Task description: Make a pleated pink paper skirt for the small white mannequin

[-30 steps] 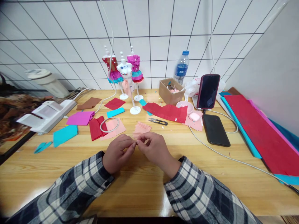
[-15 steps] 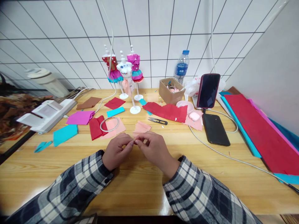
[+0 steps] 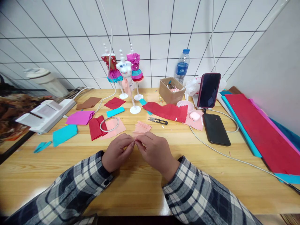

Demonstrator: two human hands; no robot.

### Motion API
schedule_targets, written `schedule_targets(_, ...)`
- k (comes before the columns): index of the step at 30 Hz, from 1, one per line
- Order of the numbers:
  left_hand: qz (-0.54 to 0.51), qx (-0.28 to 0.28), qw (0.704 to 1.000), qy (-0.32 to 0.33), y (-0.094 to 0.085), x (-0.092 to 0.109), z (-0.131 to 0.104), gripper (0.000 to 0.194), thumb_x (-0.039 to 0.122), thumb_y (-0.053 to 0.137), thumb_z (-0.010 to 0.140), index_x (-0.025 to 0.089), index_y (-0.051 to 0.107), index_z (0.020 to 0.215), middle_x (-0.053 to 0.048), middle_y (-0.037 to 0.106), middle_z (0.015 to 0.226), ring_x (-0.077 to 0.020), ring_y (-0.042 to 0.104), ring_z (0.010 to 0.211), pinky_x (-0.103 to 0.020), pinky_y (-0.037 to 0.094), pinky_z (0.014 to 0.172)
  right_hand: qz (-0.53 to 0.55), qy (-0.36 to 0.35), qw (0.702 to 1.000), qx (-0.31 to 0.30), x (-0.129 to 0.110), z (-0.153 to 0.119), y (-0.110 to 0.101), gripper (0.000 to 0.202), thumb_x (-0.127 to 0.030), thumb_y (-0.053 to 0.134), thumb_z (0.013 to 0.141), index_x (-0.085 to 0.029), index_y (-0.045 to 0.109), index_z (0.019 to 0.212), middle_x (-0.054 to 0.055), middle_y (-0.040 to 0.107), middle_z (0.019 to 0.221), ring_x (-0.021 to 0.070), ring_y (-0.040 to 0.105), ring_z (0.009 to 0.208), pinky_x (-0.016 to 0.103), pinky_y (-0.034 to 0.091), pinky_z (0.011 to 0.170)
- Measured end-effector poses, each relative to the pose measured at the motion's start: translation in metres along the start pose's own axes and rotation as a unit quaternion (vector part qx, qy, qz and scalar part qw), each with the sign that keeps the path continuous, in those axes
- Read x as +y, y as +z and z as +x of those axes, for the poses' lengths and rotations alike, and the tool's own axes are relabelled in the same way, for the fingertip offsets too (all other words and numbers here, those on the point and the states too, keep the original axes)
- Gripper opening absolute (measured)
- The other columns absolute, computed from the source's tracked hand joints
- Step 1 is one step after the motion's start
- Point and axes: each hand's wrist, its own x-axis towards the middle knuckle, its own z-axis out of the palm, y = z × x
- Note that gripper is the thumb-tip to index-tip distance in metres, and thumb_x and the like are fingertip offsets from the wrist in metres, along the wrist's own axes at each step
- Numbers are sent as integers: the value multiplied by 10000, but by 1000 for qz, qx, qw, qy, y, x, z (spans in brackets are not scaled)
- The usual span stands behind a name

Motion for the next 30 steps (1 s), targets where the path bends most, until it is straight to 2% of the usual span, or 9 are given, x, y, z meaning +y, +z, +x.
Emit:
schedule_targets(6, 121, -10, 992, 37, -1, 5, -2, 258, 172, 477, 922, 169, 638, 721, -39, 656, 693, -176, 558, 673, -309, 441, 654, -86, -30, 996, -15, -3, -1, -2, 200, -222, 515, 958, -185, 691, 870, 34, 712, 825, 144, 642, 707, 253, 416, 599)
schedule_targets(10, 152, -10, 987, 49, -1, 7, -3, 273, 188, 487, 925, 173, 632, 695, -34, 646, 670, -180, 550, 656, -315, 434, 640, -51, 14, 999, -3, -4, 1, 1, 138, -162, 553, 879, -189, 674, 819, 14, 686, 774, 131, 610, 671, 241, 408, 589)
schedule_targets(15, 136, 10, 989, 49, 1, 6, -3, 259, 168, 506, 904, 174, 633, 679, -23, 642, 652, -167, 548, 642, -306, 437, 641, 113, 121, 986, -2, -3, 6, 4, 98, -119, 605, 767, -199, 656, 742, -19, 642, 694, 105, 547, 589, 207, 418, 548)
schedule_targets(20, 110, 24, 993, 45, 2, 6, -3, 257, 171, 518, 900, 175, 633, 671, -24, 643, 651, -162, 541, 638, -304, 431, 639, 200, 185, 962, -2, -1, 8, 6, 67, -157, 602, 753, -188, 653, 723, -24, 631, 670, 87, 504, 528, 196, 413, 502)
schedule_targets(23, 83, 27, 995, 43, 0, 5, -2, 259, 174, 507, 912, 172, 652, 698, -28, 639, 650, -163, 544, 641, -307, 427, 639, 250, 228, 941, -24, -1, 9, 7, 73, -200, 593, 766, -182, 634, 708, -35, 609, 623, 77, 474, 472, 196, 403, 467)
schedule_targets(25, 51, 26, 998, 35, -2, 4, -2, 258, 183, 493, 931, 168, 670, 744, -31, 647, 665, -162, 558, 653, -304, 430, 648, 267, 233, 934, -31, -1, 9, 7, 83, -223, 595, 780, -180, 645, 730, -33, 613, 627, 77, 476, 466, 199, 408, 461)
schedule_targets(30, -15, 18, 1000, 19, -7, 2, -3, 248, 210, 493, 951, 162, 678, 793, -33, 677, 711, -151, 587, 675, -290, 442, 665, 219, 164, 962, 0, -3, 7, 5, 59, -176, 628, 787, -188, 684, 775, -18, 646, 690, 87, 515, 548, 191, 430, 511)
